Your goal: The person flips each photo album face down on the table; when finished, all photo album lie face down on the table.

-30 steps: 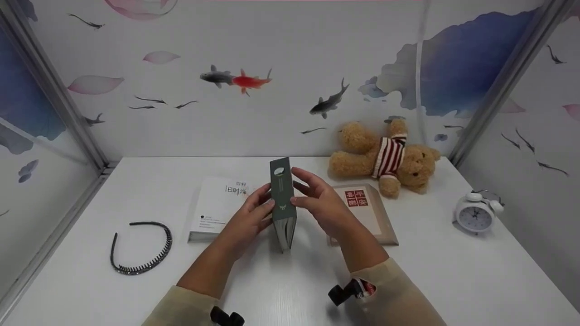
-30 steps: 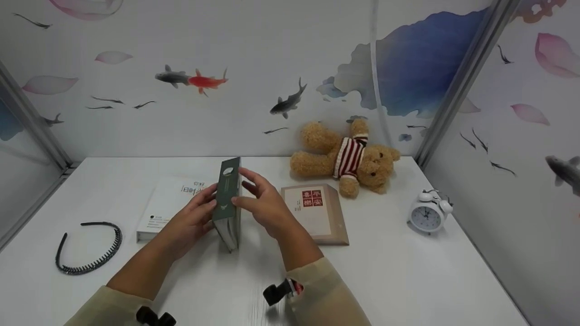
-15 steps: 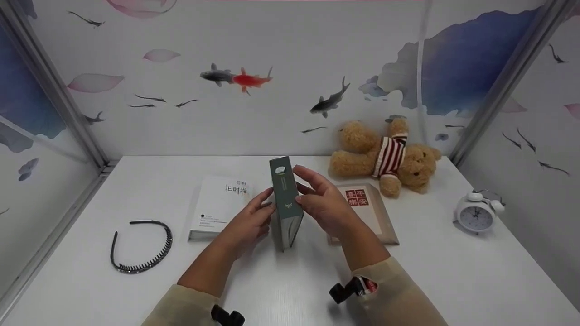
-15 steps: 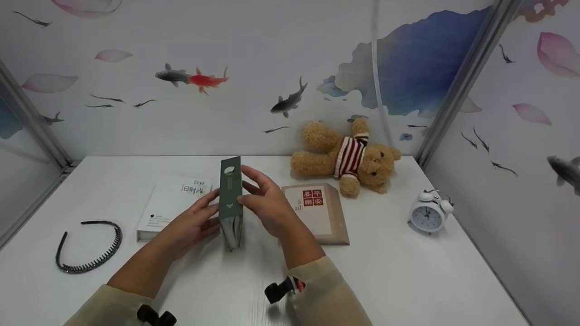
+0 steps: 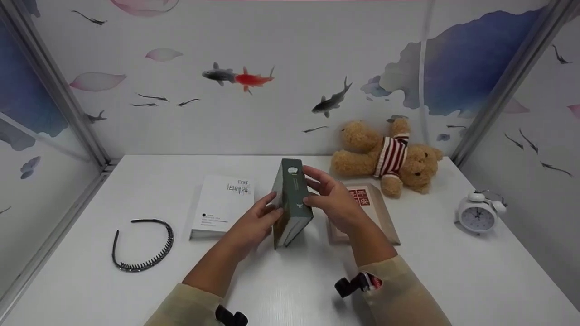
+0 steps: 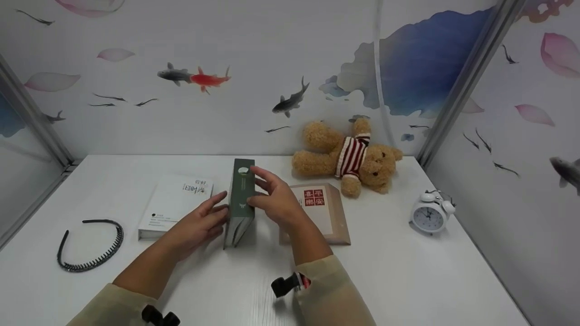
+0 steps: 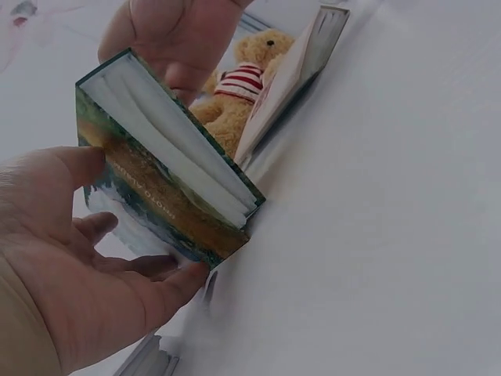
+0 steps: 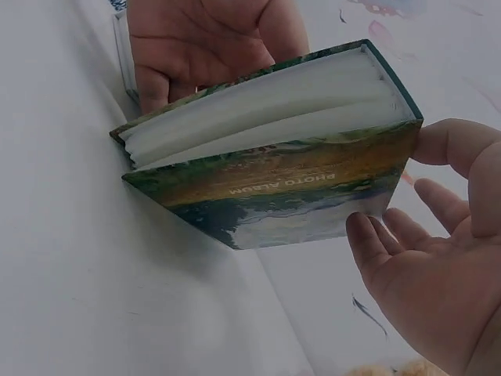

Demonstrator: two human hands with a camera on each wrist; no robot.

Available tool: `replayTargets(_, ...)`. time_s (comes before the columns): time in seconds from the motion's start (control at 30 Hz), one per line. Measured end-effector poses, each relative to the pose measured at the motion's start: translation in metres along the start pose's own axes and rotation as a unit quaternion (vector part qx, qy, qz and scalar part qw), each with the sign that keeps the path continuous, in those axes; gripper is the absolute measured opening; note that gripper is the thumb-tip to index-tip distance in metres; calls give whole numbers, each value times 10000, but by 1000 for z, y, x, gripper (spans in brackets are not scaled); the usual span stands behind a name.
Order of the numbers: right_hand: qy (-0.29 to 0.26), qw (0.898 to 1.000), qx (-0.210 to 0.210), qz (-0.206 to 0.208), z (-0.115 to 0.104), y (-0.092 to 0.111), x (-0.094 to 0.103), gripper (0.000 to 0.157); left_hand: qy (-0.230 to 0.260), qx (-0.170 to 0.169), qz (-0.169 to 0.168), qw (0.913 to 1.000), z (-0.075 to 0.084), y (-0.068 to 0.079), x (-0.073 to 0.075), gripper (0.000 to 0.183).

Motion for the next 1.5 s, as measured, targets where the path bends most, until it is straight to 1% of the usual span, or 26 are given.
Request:
replayTargets(0.13,180,9997,-129,88,3,0,3,77,-36,41,-26,10000,-4,-1,0,74)
replayTargets(0.4,668,9968,-319,284,10,-1,5,83,-217,16,-76,9997,-5,-4,-5,67)
replayTargets(0.47,863,9947,-444,353,14,-1,6,83,-278,24,-85,9996,-6,-4,-6,68)
replayTargets(0.63,1113,9896,-840,367,27,-3,7,79,-400,101,80,9991,-6,-4,-4,72)
replayTargets(0.8,1136,9852,-1244,329,37,-4,10,79,-460,198,291,9983,-5,-5,-1,73)
replayTargets(0.87,1182,9820,-1427,370,39,-3,12,79,-506,261,339,9978,-5,-5,-1,72)
replayTargets(0.97,1230,9786,-1608,373,42,-2,15,80,-540,260,350,9976,-4,-4,-1,72)
replayTargets(1.07,1128,9795,-1644,287,43,-2,15,80,-563,203,344,9976,-4,-4,-1,71)
replayTargets(1.23,794,9826,-1673,127,47,-3,12,77,-597,167,365,9974,-4,-5,0,71)
replayTargets(1.37,666,9820,-1761,138,50,-1,12,77,-652,212,453,9966,-2,-5,1,70)
replayTargets(1.5,682,9812,-1794,193,50,0,9,76,-651,232,515,9963,-2,-5,2,69)
Point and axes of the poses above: each hand's wrist, its own y-axis away from the middle knuckle, its own x-axis out of the back of the hand, z = x × y, the point moved 8 cm from there along -y, towards the middle knuckle, and after that the axes turned 1 degree about y, right-handed, at the moved point
